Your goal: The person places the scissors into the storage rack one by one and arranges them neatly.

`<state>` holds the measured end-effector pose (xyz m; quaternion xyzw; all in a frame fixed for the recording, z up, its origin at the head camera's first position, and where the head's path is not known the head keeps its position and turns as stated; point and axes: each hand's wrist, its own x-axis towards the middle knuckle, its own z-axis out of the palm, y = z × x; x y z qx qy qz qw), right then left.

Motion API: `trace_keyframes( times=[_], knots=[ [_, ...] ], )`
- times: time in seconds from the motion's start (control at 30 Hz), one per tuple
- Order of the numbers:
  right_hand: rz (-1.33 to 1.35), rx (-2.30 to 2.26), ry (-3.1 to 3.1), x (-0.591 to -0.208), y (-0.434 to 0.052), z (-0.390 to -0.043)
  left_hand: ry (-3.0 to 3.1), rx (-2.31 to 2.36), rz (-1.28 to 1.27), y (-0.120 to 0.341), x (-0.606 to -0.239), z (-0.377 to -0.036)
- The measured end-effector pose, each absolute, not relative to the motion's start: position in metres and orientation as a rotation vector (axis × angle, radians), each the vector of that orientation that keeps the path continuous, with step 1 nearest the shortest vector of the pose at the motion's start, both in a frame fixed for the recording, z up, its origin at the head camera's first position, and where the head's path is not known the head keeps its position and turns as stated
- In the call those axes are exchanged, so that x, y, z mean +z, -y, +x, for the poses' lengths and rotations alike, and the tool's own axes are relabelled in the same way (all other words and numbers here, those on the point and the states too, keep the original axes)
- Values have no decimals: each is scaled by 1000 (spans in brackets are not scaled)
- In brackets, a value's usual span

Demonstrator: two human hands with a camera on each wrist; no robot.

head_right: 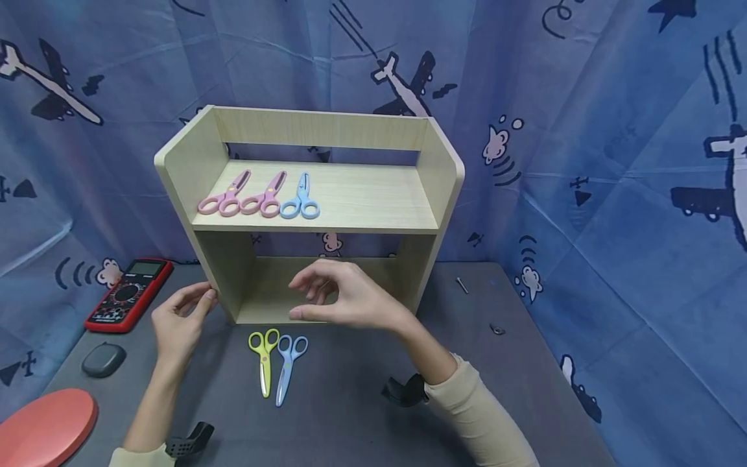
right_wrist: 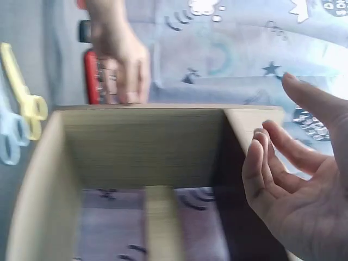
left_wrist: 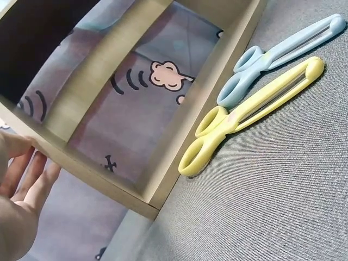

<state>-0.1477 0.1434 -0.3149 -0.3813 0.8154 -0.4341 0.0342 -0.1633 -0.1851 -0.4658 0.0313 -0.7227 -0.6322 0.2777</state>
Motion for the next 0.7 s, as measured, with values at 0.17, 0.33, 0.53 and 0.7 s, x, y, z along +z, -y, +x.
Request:
trace_keyframes(
  times=[0.17,0.33,0.53,0.7],
  knots=[
    [-1114,-1300,-2382,-354,-140,-153,1930,-1709,91,185,-466,-164],
    [-1105,-1256,-2286,-395,-134,-165,1928,-1720,93,184,-465,-163],
    [-1070,-1169,-2258,-437,-124,-176,1937,-1711,90,185,-466,-163],
    [-1024,-1067,-2320,-469,-118,-186,1932,-1722,84,185,-465,-163]
  ],
)
